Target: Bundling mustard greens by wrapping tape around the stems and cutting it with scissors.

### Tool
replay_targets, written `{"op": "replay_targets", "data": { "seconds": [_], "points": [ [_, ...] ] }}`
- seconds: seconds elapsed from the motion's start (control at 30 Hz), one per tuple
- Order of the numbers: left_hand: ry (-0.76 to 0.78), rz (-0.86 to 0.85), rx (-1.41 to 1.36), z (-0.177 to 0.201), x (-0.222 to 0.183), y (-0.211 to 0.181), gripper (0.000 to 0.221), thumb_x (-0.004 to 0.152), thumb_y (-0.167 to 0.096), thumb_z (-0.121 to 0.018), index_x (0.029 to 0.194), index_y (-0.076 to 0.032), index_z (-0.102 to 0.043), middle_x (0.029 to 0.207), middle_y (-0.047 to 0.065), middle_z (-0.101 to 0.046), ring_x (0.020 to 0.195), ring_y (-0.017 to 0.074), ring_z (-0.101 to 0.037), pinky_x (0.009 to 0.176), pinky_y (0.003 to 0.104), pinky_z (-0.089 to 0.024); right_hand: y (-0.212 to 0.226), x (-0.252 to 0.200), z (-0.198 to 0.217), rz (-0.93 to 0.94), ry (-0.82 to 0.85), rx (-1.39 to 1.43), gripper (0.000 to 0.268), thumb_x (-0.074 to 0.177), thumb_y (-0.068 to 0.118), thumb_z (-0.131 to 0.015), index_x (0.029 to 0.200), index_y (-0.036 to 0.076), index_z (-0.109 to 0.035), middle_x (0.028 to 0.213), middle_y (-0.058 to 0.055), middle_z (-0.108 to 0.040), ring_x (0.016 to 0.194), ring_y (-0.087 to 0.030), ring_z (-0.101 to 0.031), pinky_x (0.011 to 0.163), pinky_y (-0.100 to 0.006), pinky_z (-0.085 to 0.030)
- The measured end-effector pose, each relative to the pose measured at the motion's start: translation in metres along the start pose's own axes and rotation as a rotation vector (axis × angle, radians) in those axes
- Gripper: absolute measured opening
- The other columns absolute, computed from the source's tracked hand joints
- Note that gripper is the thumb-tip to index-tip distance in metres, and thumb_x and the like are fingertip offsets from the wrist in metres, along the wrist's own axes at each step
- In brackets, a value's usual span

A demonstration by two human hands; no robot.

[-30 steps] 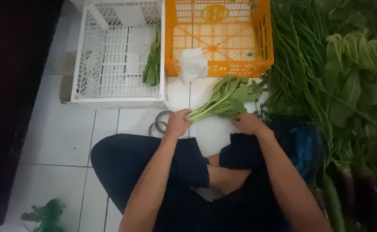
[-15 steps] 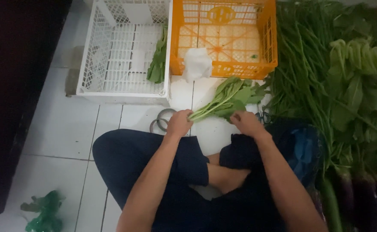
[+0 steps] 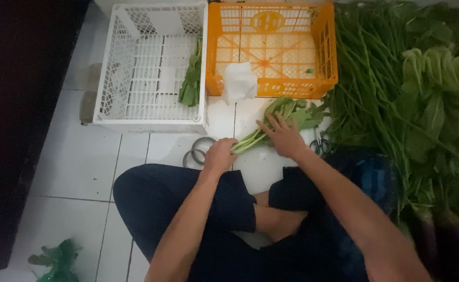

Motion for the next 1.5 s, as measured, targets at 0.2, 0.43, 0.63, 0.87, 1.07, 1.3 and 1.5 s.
{"op": "replay_targets", "data": {
  "seconds": [0.2,0.43,0.63,0.87,1.07,1.3,1.5],
  "points": [
    [-0.006,0.024,-0.062,0.004,0.001,0.001,0.041,0.089,-0.013,-0.070,0.130,-0.010,-0.069,0.118,0.018,-0.071,0.109,0.0401,-0.069,0.093,0.056,-0.056,-0.028,0.030,-0.015,0.002,0.020,-0.127,0.081,0.081,0.031,-0.078,0.155,0.026,-0.046,0.159,-0.015,-0.034,0.151,-0.037,-0.029,0.116,-0.065,-0.032],
    [-0.007,0.032,-0.061,0.006,-0.001,-0.003,0.040,0.090,-0.016,-0.071,0.130,-0.010,-0.069,0.119,0.017,-0.070,0.110,0.0396,-0.069,0.093,0.055,-0.057,-0.029,0.031,-0.009,0.017,0.156,-0.052,0.094,0.081,0.019,-0.077,0.162,0.025,-0.030,0.160,-0.017,-0.030,0.154,-0.040,-0.020,0.119,-0.069,-0.026],
    [0.016,0.020,-0.129,0.013,-0.008,-0.012,0.041,0.091,-0.014,-0.071,0.131,-0.006,-0.067,0.128,0.022,-0.067,0.118,0.0431,-0.065,0.097,0.056,-0.056,-0.043,0.040,-0.019,-0.002,0.093,-0.285,0.072,0.080,0.043,-0.080,0.144,0.024,-0.055,0.155,-0.011,-0.042,0.148,-0.035,-0.032,0.116,-0.065,-0.028],
    [0.008,0.033,-0.257,-0.001,0.001,-0.001,0.040,0.091,-0.014,-0.071,0.131,-0.006,-0.066,0.133,0.023,-0.065,0.122,0.0420,-0.064,0.100,0.055,-0.056,-0.063,0.043,-0.019,-0.050,0.086,-0.279,0.063,0.081,0.043,-0.075,0.139,0.024,-0.059,0.151,-0.005,-0.042,0.145,-0.029,-0.029,0.116,-0.065,-0.023],
    [-0.018,-0.005,-0.228,-0.007,0.002,0.008,0.033,0.092,-0.012,-0.072,0.123,-0.005,-0.067,0.130,0.026,-0.066,0.120,0.0450,-0.065,0.096,0.057,-0.057,-0.031,0.008,0.001,-0.060,0.047,0.035,0.117,0.070,0.030,-0.094,0.166,0.028,-0.026,0.174,-0.015,-0.008,0.156,-0.047,-0.015,0.117,-0.074,-0.028],
    [-0.027,-0.034,-0.054,-0.016,0.012,0.009,0.027,0.090,-0.012,-0.074,0.116,-0.006,-0.073,0.125,0.021,-0.069,0.118,0.0425,-0.066,0.096,0.054,-0.058,0.012,-0.013,0.021,0.076,-0.096,0.243,0.068,0.085,0.037,-0.080,0.145,0.020,-0.053,0.175,-0.007,-0.012,0.157,-0.037,-0.018,0.120,-0.070,-0.025],
    [-0.029,-0.108,0.095,-0.019,0.013,0.005,0.029,0.088,-0.015,-0.075,0.115,-0.004,-0.073,0.115,0.019,-0.072,0.112,0.0385,-0.069,0.092,0.051,-0.059,0.024,-0.006,-0.016,0.042,-0.201,0.312,0.046,0.090,0.038,-0.076,0.130,0.021,-0.061,0.165,0.003,-0.030,0.147,-0.027,-0.033,0.113,-0.072,-0.030]
  ]
}}
Point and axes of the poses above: each hand's wrist, its own x-axis towards the middle knuckle, its own z-axis out of the back of the hand, y = z × x, the point moved 4 cm from there along x, towards the middle knuckle
